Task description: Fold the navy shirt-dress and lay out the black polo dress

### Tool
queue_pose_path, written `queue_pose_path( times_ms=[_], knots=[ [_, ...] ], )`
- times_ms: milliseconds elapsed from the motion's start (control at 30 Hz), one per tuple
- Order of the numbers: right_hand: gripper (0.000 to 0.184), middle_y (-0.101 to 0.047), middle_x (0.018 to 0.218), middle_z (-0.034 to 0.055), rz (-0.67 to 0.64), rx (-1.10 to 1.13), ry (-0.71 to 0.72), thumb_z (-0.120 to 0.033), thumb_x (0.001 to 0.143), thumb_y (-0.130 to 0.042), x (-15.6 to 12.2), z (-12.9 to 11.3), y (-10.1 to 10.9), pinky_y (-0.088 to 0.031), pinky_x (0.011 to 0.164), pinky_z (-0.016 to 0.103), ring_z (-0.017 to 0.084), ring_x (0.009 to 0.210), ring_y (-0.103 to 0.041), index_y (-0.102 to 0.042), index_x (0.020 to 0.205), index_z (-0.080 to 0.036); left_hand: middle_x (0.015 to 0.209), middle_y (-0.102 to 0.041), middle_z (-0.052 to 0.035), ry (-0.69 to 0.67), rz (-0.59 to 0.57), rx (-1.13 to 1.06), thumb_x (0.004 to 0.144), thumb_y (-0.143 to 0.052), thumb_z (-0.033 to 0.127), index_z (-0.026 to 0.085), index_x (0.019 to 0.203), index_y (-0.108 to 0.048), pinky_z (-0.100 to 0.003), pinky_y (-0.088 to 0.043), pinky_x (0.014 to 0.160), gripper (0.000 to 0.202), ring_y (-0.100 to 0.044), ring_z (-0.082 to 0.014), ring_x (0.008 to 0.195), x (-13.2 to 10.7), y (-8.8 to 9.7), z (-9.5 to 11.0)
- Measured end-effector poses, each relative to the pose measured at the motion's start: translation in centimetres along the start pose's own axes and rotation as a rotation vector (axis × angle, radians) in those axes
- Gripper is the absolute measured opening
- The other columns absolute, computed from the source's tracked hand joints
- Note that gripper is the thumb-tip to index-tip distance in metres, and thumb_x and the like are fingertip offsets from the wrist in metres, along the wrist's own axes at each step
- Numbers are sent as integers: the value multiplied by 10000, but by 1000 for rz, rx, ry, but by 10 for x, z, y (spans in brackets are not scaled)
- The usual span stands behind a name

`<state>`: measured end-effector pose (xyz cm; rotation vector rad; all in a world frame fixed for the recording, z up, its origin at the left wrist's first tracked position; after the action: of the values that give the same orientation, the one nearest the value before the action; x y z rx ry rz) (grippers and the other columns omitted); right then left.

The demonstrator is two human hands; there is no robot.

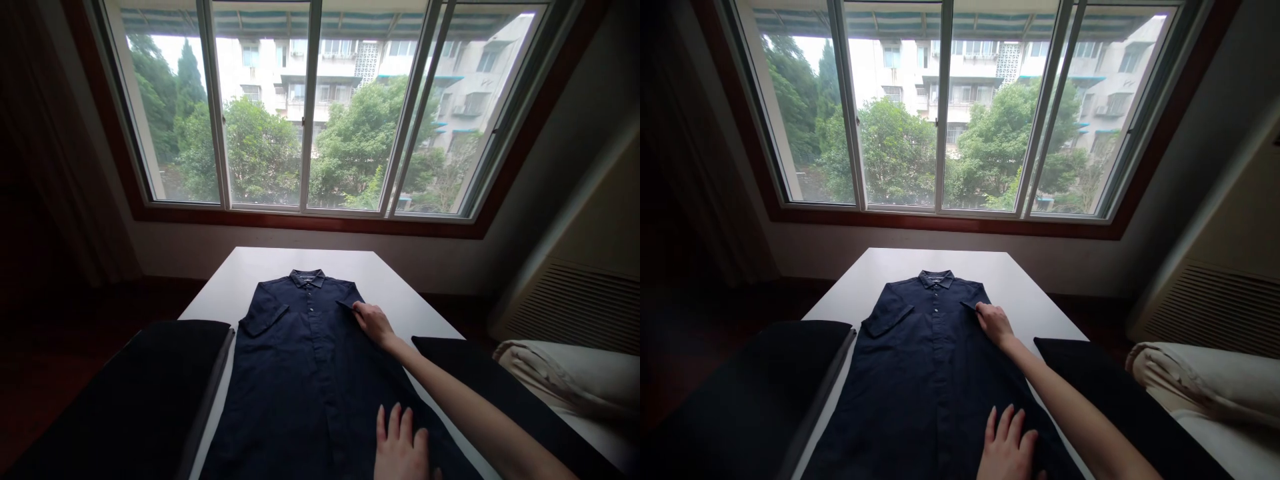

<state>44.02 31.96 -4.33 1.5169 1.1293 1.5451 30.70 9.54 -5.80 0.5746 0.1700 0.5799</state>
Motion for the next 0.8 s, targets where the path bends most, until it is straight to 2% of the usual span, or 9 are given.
queue_pose_path(
  times_ms=[133, 300, 433, 567, 700, 800],
  knots=[
    [182, -705, 941, 59, -117, -25, 30, -204, 947, -415, -4, -16, -13, -371, 852, 296, 203, 914, -645, -596, 969, -200, 1594, -240, -166, 5, -4, -7, 807, -538, 281, 101, 1427, -440, -548, 40, 1209, 653, -102, -321, 1493, 3, 0, -1],
    [191, -709, 962, 63, -112, 8, -36, -195, 945, -413, -4, -12, -14, -369, 861, 289, 199, 933, -646, -594, 1005, -207, 1598, -230, -162, 17, -8, -10, 799, -547, 269, 105, 1429, -441, -557, 49, 1204, 659, -95, -327, 1493, 3, 0, -2],
    [198, -707, 921, 60, -110, 45, -110, -286, 965, -416, -3, -9, -14, -389, 817, 281, 201, 889, -652, -594, 1011, -212, 1598, -222, -175, 16, -17, -22, 808, -541, 260, 80, 1434, -431, -553, 60, 1203, 661, -86, -329, 1493, 1, 2, 1],
    [303, -696, 932, 63, -62, 128, -129, -392, 986, -362, 0, -9, -12, -411, 779, 279, 202, 871, -642, -604, 956, -213, 1599, -211, -180, 17, -20, -27, 811, -536, 265, 73, 1438, -425, -549, 57, 1203, 665, -78, -330, 1494, 1, 5, 2],
    [274, -682, 1017, 87, 24, 166, -188, -297, 967, -369, 10, 5, -11, -420, 862, 280, 199, 968, -623, -618, 981, -185, 1601, -205, -177, 5, -27, -29, 807, -538, 280, 87, 1440, -422, -552, 52, 1199, 671, -74, -323, 1495, 2, 3, 0],
    [279, -673, 1105, 112, -20, 158, -291, -193, 929, -385, 14, 24, -23, -412, 924, 286, 205, 1061, -607, -619, 1076, -158, 1600, -212, -176, 12, -23, -37, 802, -550, 297, 96, 1434, -430, -554, 49, 1199, 674, -79, -327, 1494, 4, 0, -3]
  ],
)
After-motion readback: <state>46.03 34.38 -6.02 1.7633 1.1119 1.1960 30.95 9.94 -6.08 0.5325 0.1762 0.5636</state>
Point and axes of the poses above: each hand's wrist, its own x-axis towards the middle knuckle, its own y-axis out of the back of the hand, z = x × y, the point moved 6 cm from there along x, towards the middle knuckle
